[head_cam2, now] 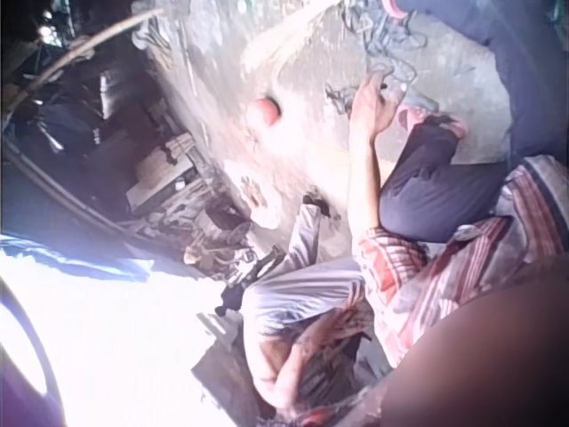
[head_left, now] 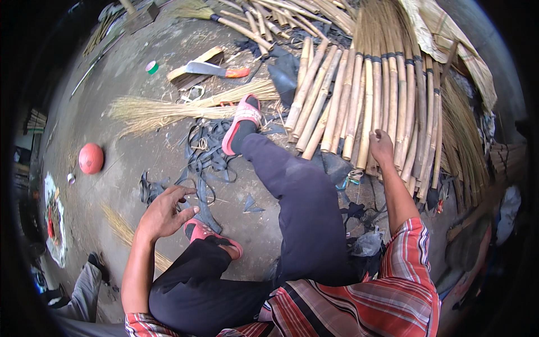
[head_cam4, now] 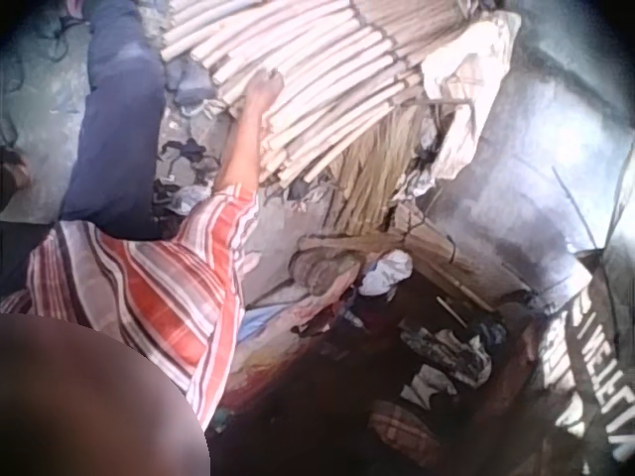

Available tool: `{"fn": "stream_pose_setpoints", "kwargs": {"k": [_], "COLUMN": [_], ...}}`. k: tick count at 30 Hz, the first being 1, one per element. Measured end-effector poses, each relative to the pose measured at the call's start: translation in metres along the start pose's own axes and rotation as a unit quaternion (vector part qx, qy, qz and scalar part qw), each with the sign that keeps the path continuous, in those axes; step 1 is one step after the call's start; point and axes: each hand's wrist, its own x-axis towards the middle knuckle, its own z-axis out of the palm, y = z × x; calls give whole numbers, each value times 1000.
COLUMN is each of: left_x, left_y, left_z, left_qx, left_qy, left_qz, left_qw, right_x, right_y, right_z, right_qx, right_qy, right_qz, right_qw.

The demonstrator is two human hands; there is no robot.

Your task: The person assembles a broom by gathering thin sticks, aligning them, and securing them to a wooden handle using black straps. The person repeatedly wraps and ties the straps around the base of the sticks to form a finished broom.

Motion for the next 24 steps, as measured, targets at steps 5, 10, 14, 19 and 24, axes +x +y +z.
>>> {"fn": "stream_pose_setpoints", "kwargs": {"k": [5, 10, 14, 19, 24], "left_x": [-9, -32, -87, -163, -205], "left_y": [-49, -164, -255, -321, -352], "left_z": [5, 94, 193, 267, 292], "left_qx": [-5, -151, -158, -144, -155], "left_qy": [44, 213, 380, 448, 383], "left_qz": [-27, -191, -440, -690, -752], "left_qw": [999, 946, 798, 549, 514], "right_x": [12, -13, -66, -88, -77], "right_y": [-114, -248, -311, -315, -309], "right_z": [46, 91, 109, 124, 143], "right_qx": [80, 103, 34, -29, -22], "right_qy": [-167, -332, -402, -472, -477], "right_qz": [-106, -274, -374, -416, -416], "right_qw": [977, 897, 835, 777, 774]}}
